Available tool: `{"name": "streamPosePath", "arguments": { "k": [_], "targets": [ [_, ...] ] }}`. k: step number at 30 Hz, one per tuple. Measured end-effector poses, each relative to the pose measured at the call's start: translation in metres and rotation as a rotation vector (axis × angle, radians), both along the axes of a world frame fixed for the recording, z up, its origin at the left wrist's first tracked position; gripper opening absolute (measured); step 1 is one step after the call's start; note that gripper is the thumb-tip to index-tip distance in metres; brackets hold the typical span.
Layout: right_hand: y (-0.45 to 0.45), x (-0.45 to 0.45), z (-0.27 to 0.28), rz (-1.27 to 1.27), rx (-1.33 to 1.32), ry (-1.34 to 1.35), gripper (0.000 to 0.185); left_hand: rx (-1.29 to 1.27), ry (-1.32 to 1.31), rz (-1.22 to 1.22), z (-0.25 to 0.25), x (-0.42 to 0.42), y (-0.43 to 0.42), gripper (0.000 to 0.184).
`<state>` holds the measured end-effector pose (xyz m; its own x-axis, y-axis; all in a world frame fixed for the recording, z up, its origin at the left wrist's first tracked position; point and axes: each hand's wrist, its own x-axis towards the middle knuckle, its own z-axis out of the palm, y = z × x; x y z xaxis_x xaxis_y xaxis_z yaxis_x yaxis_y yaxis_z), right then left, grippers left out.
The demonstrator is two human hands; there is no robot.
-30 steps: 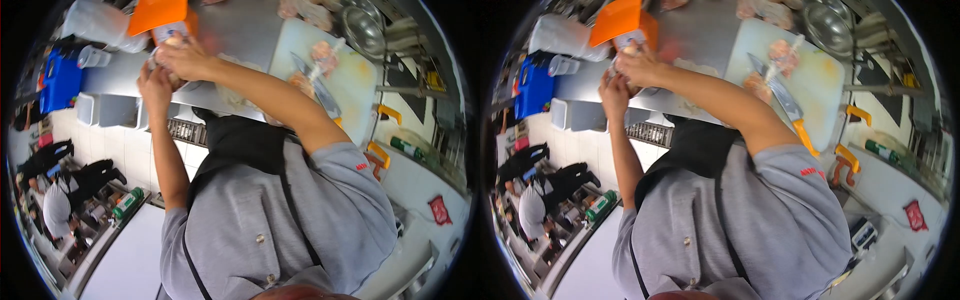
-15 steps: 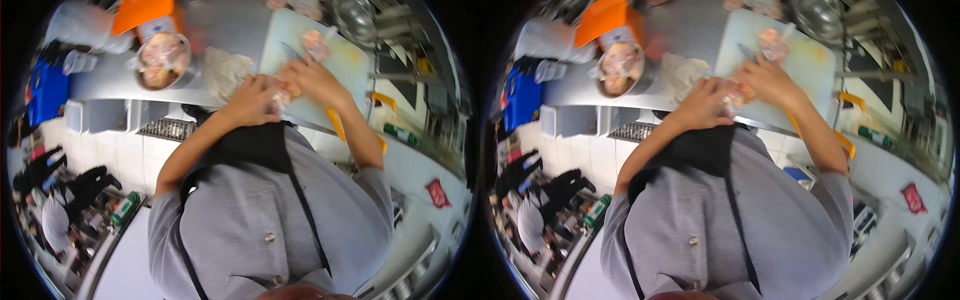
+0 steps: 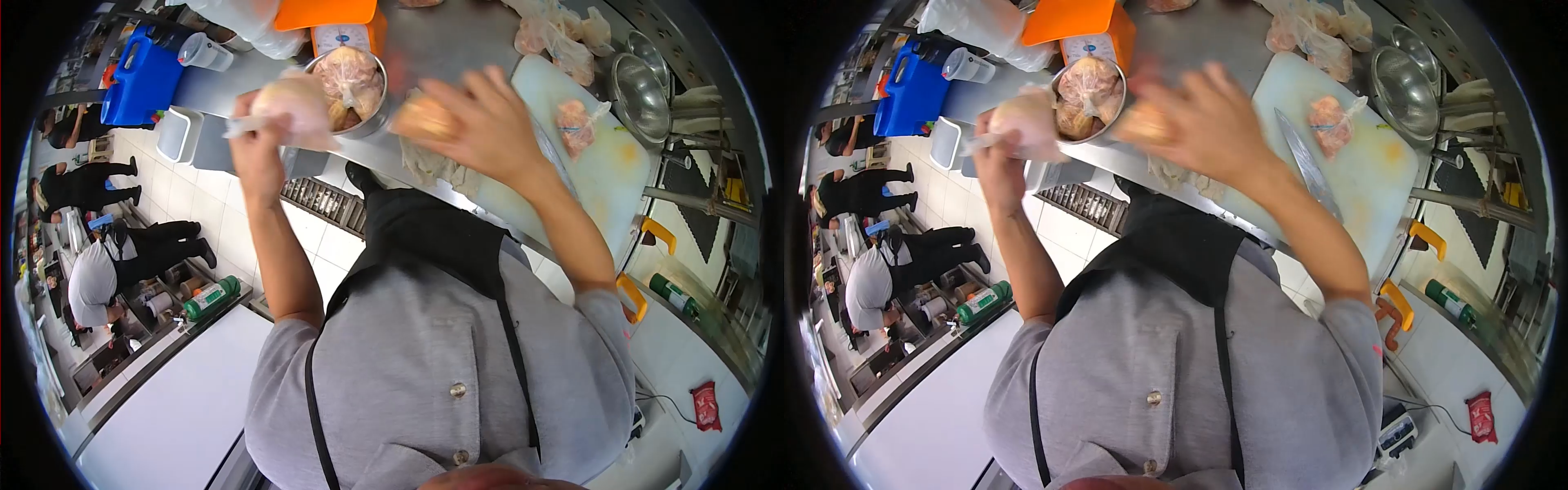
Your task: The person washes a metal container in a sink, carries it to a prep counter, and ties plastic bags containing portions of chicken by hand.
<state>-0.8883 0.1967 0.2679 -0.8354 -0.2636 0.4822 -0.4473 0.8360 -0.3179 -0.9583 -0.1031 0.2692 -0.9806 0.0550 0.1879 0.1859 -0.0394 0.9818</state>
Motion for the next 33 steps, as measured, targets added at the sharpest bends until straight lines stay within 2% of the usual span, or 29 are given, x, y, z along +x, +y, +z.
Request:
{"name": "streamPosePath", "arguments": {
  "k": [3, 6, 8, 9, 10, 11, 12, 13, 14, 16, 17, 18, 20, 21, 22, 23, 25, 26, 29, 31, 33],
  "targets": [
    [-0.076, -0.053, 0.005, -0.02, 0.122, 0.136, 0.059, 0.067, -0.019, 0.181, 0.013, -0.008, -0.018, 0.037],
    [-0.121, -0.07, -0.064, 0.068, 0.188, 0.094, 0.064, -0.02, -0.029, 0.27, 0.01, -0.014, -0.02, 0.034],
    [-0.125, -0.058, -0.061, 0.178, 0.233, -0.131, 0.074, -0.005, -0.039, 0.268, 0.003, -0.025, -0.017, 0.033],
    [-0.117, -0.056, -0.06, 0.192, 0.294, -0.246, 0.066, -0.1, -0.043, 0.23, -0.001, -0.03, -0.013, 0.032],
    [-0.105, -0.053, -0.05, 0.184, 0.307, -0.267, 0.066, -0.198, -0.058, 0.189, -0.004, -0.03, -0.007, 0.031],
    [-0.089, -0.049, -0.042, 0.227, 0.155, -0.303, 0.061, -0.349, -0.095, 0.143, -0.004, -0.031, 0.001, 0.038],
    [-0.07, -0.045, -0.035, 0.259, 0.003, -0.327, 0.056, -0.338, -0.105, 0.117, -0.023, -0.038, 0.002, 0.038],
    [-0.046, -0.036, -0.03, 0.221, -0.111, -0.289, 0.05, -0.712, 0.057, 0.131, -0.056, -0.052, -0.002, 0.043],
    [-0.02, -0.028, -0.032, 0.175, -0.09, -0.303, 0.05, -1.068, 0.238, 0.136, -0.086, -0.068, -0.004, 0.049],
    [0.049, -0.014, -0.035, -0.082, -0.271, -0.382, 0.047, -0.921, 0.054, 0.006, -0.106, -0.085, -0.017, 0.053],
    [0.091, -0.009, -0.047, -0.286, -0.176, -0.307, 0.046, -0.989, 0.176, -0.115, -0.1, -0.087, -0.021, 0.053],
    [0.129, -0.001, -0.063, -0.465, -0.092, -0.24, 0.044, -0.909, 0.048, -0.016, -0.085, -0.069, -0.005, 0.053],
    [0.189, 0.018, -0.067, -0.687, 0.294, -0.301, 0.056, -0.817, 0.038, -0.047, -0.08, -0.062, -0.003, 0.055],
    [0.203, 0.023, -0.079, -0.755, 0.27, -0.376, 0.06, -0.661, -0.113, -0.117, -0.079, -0.063, -0.004, 0.055],
    [0.209, 0.024, -0.092, -0.807, 0.243, -0.449, 0.065, -0.556, -0.142, -0.12, -0.082, -0.062, -0.004, 0.055],
    [0.212, 0.025, -0.099, -0.774, 0.223, -0.444, 0.065, -0.451, -0.171, -0.122, -0.085, -0.06, -0.005, 0.056],
    [0.211, 0.014, -0.105, -0.628, -0.064, -0.684, 0.065, -0.374, -0.144, -0.129, -0.068, -0.052, 0.004, 0.058],
    [0.204, 0.007, -0.102, -0.604, -0.062, -0.676, 0.065, -0.262, -0.125, -0.059, -0.071, -0.053, 0.01, 0.058],
    [0.18, 0.017, -0.083, -0.638, 0.019, -0.688, 0.061, -0.34, -0.06, 0.095, -0.077, -0.045, 0.021, 0.053],
    [0.154, 0.005, -0.057, -0.756, 0.039, -0.6, 0.057, -0.234, -0.129, 0.166, -0.084, -0.049, 0.026, 0.045],
    [0.107, -0.005, -0.024, -0.539, -0.278, -0.336, 0.053, -0.279, -0.058, 0.213, -0.093, -0.047, 0.023, 0.042]
  ]
}}
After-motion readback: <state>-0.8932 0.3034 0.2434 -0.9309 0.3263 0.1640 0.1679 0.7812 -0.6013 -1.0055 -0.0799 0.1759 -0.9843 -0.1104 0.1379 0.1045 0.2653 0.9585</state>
